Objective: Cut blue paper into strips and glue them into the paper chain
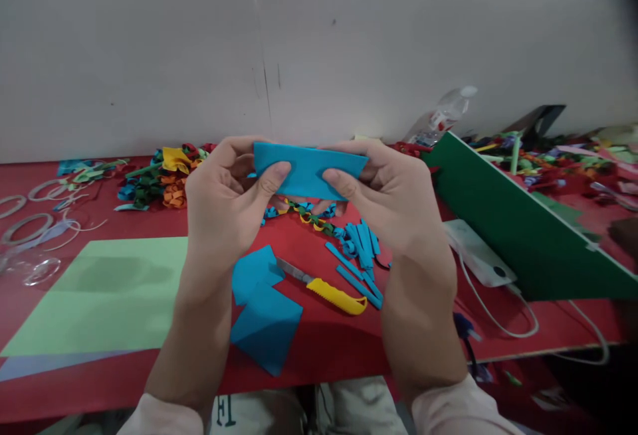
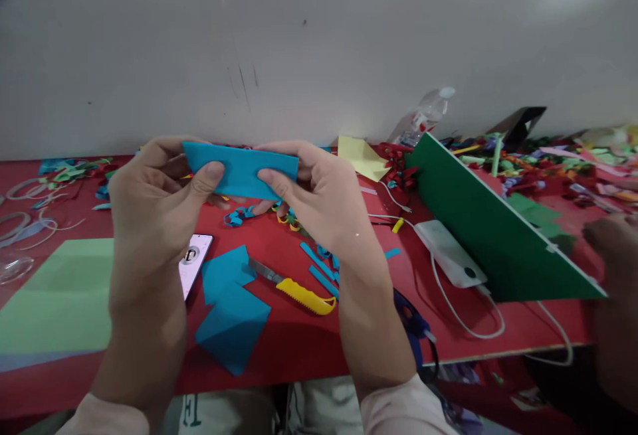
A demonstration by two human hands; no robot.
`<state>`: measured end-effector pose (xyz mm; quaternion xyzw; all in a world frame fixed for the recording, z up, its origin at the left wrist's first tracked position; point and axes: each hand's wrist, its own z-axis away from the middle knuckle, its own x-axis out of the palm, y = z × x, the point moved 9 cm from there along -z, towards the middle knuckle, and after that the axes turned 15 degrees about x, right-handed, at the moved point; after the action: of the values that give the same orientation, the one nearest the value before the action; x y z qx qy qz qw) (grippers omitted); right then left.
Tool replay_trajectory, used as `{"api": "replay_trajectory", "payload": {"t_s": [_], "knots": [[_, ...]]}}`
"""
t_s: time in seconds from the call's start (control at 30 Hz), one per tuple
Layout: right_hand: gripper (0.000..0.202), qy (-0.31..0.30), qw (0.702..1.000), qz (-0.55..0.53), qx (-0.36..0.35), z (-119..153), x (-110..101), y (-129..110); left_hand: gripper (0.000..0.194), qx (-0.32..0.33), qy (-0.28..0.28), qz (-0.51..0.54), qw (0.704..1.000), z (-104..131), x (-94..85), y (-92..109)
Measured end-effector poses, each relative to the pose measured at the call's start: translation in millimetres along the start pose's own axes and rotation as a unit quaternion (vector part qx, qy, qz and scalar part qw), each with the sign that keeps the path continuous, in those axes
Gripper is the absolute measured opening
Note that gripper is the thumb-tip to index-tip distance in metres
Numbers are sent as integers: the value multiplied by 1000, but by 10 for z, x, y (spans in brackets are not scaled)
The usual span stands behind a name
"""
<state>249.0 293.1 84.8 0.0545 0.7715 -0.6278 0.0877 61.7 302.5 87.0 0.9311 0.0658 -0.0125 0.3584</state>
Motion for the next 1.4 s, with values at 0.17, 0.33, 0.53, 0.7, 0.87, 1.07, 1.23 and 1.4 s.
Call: {"api": "replay_trajectory", "payload": {"t_s": [0.17, 0.33, 0.53, 0.7, 0.87, 1.07, 1.23, 1.4], "knots": [[24, -35, 999, 10, -3, 29, 20, -8, 8, -3, -57, 47, 997, 1, -9, -41], [30, -33, 999, 22, -10, 76, -20, -74, 12, -60, -121, 97, 986, 58, 57, -107], [22, -19, 997, 59, -39, 100, -3, -121, 28, -78, -76, 93, 990, 48, 139, -194], [32, -40, 998, 11, -37, 38, 62, -61, 27, -61, -53, 67, 994, 41, 104, -166], [24, 26, 999, 28, -16, -10, 32, -33, 25, -18, -65, 35, 997, 38, 89, -27], [14, 62, 997, 16, -32, 35, 17, -59, 25, -13, -49, 18, 999, 51, 126, 33], [8, 65, 997, 30, -39, 63, 31, -76, 16, 11, 1, -14, 1000, 60, 72, 142], [10, 30, 999, 12, -36, 46, 44, -76, 13, 11, -45, -12, 999, 50, 57, 137]]}}
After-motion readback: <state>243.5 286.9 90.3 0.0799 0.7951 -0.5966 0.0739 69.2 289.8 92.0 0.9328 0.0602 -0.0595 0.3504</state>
